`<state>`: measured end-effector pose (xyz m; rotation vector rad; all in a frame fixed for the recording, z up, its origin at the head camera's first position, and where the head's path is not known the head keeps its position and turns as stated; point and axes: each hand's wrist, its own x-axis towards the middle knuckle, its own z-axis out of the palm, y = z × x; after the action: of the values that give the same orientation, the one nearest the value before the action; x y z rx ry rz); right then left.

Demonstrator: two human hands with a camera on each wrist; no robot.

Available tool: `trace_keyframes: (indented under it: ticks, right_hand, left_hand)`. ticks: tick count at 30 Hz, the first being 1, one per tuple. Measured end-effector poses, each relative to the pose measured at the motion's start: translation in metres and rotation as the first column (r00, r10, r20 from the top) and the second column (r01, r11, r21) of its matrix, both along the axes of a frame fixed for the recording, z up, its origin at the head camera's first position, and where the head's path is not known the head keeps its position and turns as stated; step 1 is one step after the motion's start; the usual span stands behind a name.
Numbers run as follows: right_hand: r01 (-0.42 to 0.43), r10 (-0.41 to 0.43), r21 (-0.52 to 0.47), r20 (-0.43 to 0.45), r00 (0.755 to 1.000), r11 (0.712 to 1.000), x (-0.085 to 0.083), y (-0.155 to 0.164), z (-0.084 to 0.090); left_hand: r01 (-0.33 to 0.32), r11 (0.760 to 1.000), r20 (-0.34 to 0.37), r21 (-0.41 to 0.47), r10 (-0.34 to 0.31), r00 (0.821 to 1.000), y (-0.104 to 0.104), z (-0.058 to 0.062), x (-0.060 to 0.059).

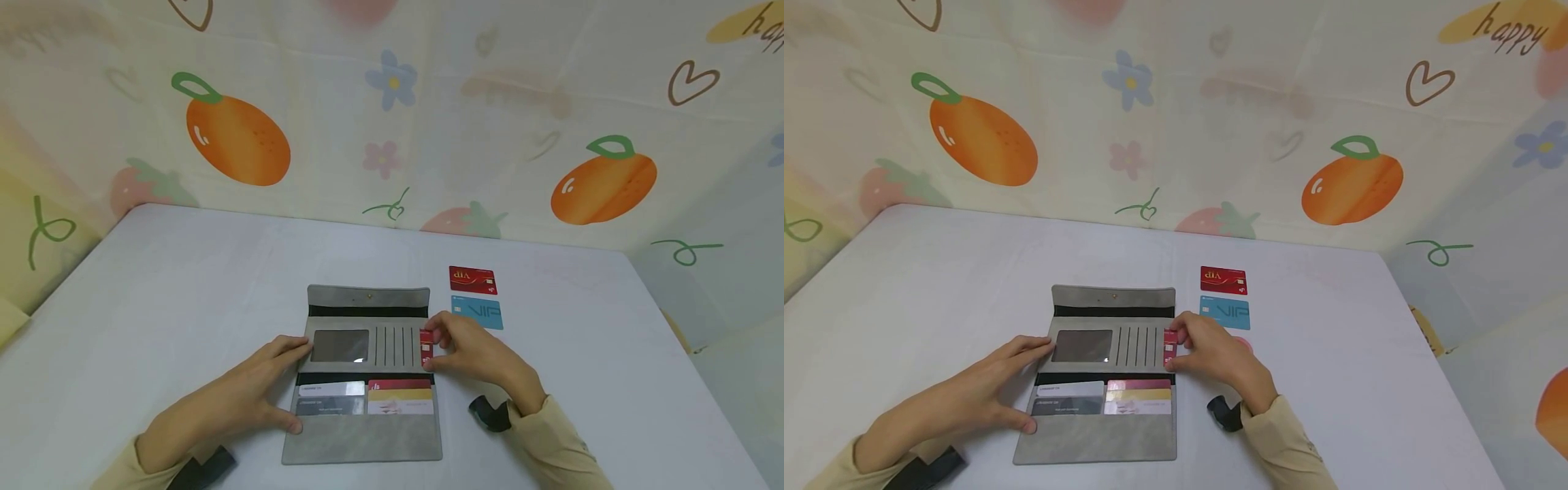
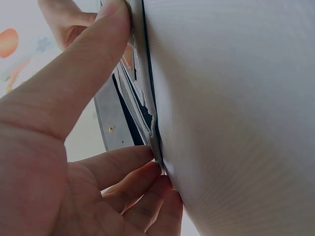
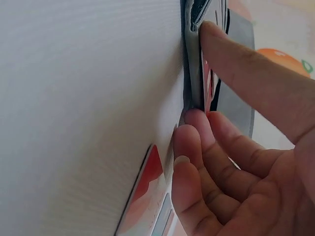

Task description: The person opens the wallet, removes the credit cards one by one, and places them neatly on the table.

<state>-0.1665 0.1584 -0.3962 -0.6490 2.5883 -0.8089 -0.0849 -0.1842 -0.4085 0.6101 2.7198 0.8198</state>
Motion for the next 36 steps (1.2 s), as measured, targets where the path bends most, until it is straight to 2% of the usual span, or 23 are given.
trace_keyframes:
  ticks: [9,18,22,29,36]
  right_hand:
    - [-0.014,0.014,-0.031,0.018,1.000,0.999,0.000,0.001,0.001]
    - [0.052,-0.049,-0.038,0.064,0.997,0.998,-0.001,0.005,0.003]
    - [0.050,-0.046,-0.039,0.078,0.996,0.998,-0.002,0.009,0.005]
    - [0.018,-0.015,-0.055,0.060,0.998,0.998,-0.003,0.014,0.004]
    - [0.032,-0.029,-0.103,0.039,0.999,0.994,-0.002,0.011,0.000]
  left_hand:
    - [0.001,1.000,0.007,0.009,-0.001,1.000,0.000,0.000,0.000]
    - [-0.007,1.000,0.036,0.009,0.006,0.999,0.000,0.002,0.000]
    - [-0.009,1.000,0.027,0.005,0.009,1.000,0.001,0.002,0.000]
    - [-0.006,1.000,0.010,0.001,0.006,1.000,0.001,0.001,0.001]
    - [0.002,1.000,0.000,-0.001,-0.002,1.000,0.001,0.000,0.000]
